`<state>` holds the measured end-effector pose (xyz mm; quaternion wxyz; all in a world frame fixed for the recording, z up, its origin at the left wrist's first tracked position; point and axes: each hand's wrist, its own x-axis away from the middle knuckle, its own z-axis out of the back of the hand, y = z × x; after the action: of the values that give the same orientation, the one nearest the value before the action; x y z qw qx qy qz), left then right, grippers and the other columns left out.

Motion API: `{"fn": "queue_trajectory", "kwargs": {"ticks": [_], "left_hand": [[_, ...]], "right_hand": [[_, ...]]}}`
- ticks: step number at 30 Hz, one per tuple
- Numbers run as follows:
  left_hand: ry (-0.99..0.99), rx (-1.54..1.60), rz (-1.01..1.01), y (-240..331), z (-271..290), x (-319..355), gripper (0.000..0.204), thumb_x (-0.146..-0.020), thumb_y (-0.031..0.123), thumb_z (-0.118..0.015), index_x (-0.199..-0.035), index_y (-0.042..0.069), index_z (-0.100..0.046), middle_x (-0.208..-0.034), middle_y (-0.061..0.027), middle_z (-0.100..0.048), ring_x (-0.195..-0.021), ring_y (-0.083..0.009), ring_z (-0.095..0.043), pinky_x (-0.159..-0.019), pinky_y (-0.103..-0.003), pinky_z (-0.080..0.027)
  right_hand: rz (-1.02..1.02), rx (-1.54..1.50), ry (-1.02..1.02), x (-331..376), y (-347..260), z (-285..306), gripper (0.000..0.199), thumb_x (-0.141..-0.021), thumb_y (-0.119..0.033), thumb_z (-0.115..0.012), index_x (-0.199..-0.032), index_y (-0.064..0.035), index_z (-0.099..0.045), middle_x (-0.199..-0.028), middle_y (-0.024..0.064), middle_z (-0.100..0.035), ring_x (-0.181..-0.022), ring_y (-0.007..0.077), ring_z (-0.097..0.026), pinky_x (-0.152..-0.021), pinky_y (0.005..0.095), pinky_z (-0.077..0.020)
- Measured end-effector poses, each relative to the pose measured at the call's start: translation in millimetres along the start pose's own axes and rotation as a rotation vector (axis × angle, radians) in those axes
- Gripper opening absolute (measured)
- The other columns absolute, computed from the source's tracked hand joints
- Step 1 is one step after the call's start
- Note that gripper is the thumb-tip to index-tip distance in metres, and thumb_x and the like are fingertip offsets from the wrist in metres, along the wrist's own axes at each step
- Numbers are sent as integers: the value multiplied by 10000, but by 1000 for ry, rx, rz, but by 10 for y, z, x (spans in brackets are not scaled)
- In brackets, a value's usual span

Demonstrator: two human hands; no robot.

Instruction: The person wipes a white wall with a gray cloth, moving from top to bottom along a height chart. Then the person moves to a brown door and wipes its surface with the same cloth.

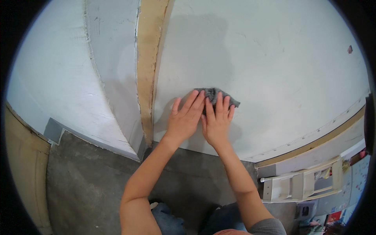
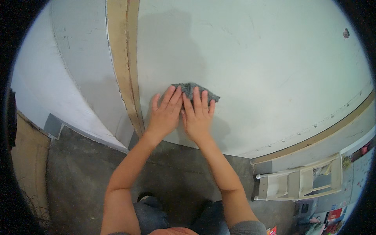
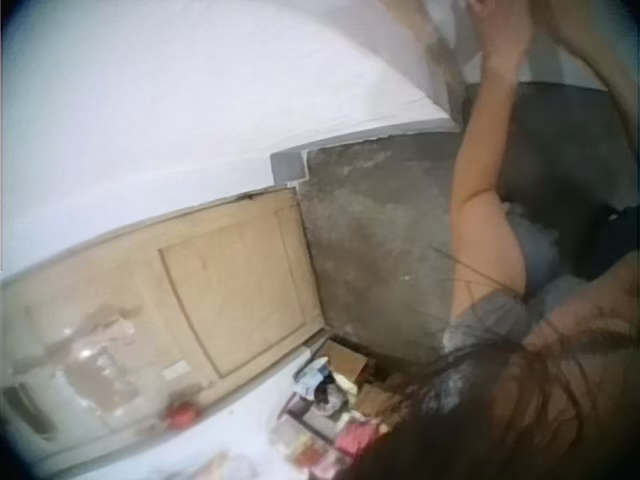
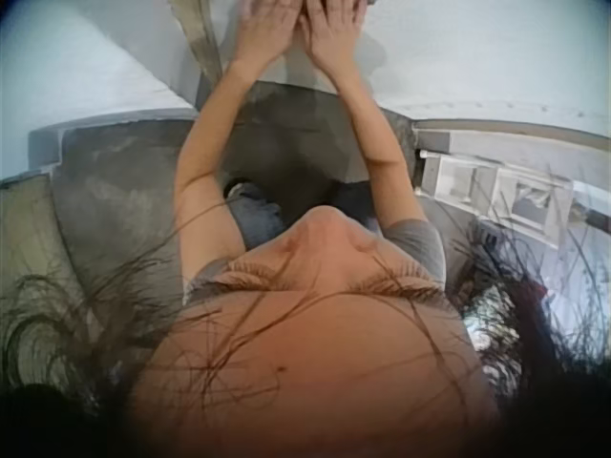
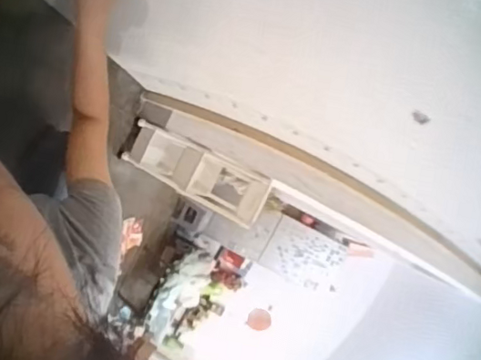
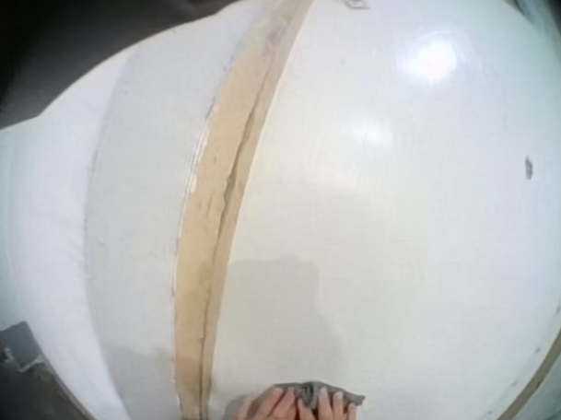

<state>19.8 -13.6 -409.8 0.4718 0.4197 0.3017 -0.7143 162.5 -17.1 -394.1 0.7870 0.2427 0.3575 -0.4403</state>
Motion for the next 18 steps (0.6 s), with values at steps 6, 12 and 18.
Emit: {"fn": "queue_trajectory", "kwargs": {"ticks": [6, 12, 18], "left_hand": [[44, 151, 108, 228, 228, -506, 491, -899, 146, -485, -1390, 151, -497, -1519, 20, -381, -1408, -140, -329, -1118, -428, -182], [153, 107, 177, 161, -4, -347, 498, -897, 171, -497, -1395, 164, -486, -1525, 33, -352, -1409, -156, -325, -1135, -489, -142], [42, 24, 164, 22, -63, -6, 468, -866, 182, -544, -1325, 89, -545, -1488, -11, -377, -1416, -166, -297, -1131, -495, -147]], "right_hand": [[-58, 83, 177, -466, 159, 341, 506, -920, -199, -546, -1402, -73, -455, -1535, 309, -156, -1439, 480, -79, -1125, 602, -39], [108, 273, 236, -575, 82, 27, 476, -961, -181, -490, -1403, -21, -416, -1540, 293, -160, -1434, 494, -68, -1110, 624, 9], [107, 172, 75, -375, -135, -111, 487, -911, -169, -531, -1386, -81, -464, -1550, 228, -212, -1444, 458, -100, -1111, 631, -25]]}}
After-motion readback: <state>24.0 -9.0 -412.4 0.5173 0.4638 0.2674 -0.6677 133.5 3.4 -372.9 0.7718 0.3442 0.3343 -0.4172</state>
